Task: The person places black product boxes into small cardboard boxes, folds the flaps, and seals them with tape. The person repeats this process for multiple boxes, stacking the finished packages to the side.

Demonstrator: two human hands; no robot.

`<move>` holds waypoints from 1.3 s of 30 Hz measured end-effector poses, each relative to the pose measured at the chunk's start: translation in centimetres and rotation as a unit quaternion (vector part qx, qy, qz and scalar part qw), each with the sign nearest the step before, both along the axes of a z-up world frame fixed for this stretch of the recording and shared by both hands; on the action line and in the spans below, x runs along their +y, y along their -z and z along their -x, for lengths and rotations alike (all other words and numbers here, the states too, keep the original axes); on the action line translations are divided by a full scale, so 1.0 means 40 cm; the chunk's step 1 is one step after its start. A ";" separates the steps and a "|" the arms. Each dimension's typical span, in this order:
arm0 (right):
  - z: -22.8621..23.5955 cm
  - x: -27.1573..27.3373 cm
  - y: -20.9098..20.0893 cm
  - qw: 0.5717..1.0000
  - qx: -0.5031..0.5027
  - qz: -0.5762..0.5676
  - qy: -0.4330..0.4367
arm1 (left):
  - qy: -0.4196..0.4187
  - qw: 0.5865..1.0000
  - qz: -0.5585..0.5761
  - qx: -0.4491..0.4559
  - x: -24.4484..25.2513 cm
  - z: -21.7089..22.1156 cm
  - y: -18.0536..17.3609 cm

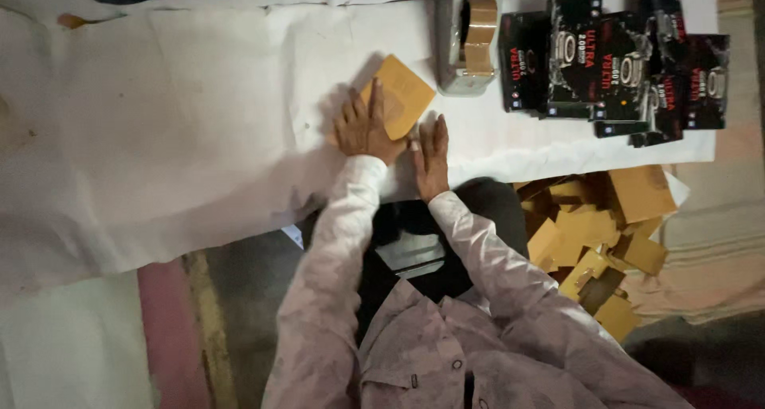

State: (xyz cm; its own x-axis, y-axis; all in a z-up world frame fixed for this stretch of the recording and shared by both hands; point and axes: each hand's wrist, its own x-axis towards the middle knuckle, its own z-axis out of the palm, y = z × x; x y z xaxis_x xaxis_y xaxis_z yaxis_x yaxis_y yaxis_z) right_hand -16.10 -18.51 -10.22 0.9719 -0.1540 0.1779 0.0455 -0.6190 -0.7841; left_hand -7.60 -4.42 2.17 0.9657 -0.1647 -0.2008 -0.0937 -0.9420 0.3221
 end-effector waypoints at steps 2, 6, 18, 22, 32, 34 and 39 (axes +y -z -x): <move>-0.041 -0.016 0.009 0.996 -0.010 -0.075 -0.050 | -0.065 0.997 0.048 0.004 -0.018 0.048 0.028; -0.198 -0.015 -0.017 0.992 0.092 -0.050 -0.072 | -0.092 0.986 0.138 -0.012 0.044 0.138 0.124; -0.221 0.132 -0.197 0.920 0.088 0.360 -0.127 | -0.058 0.931 0.313 -0.180 0.111 0.141 0.263; -0.139 0.102 -0.217 0.917 0.044 0.361 -0.164 | -0.115 0.955 0.203 -0.182 0.075 0.096 0.209; 0.067 0.066 -0.164 0.959 0.011 0.268 -0.092 | 0.075 0.977 0.023 -0.200 -0.006 -0.150 0.154; 0.114 0.092 -0.139 0.981 -0.018 0.190 -0.045 | 0.059 0.988 -0.039 -0.136 -0.007 -0.115 0.176; -0.043 0.073 -0.093 0.995 -0.068 0.044 0.062 | -0.136 0.981 -0.108 -0.081 0.074 -0.119 0.149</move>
State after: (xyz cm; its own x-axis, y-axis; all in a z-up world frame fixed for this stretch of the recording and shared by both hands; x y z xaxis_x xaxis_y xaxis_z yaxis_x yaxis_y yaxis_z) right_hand -14.37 -15.59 -6.48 0.9122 -0.2500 0.3245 0.0662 -0.6919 -0.7190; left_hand -2.83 -1.47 -3.81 0.9902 0.1332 -0.0431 0.1373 -0.9840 0.1139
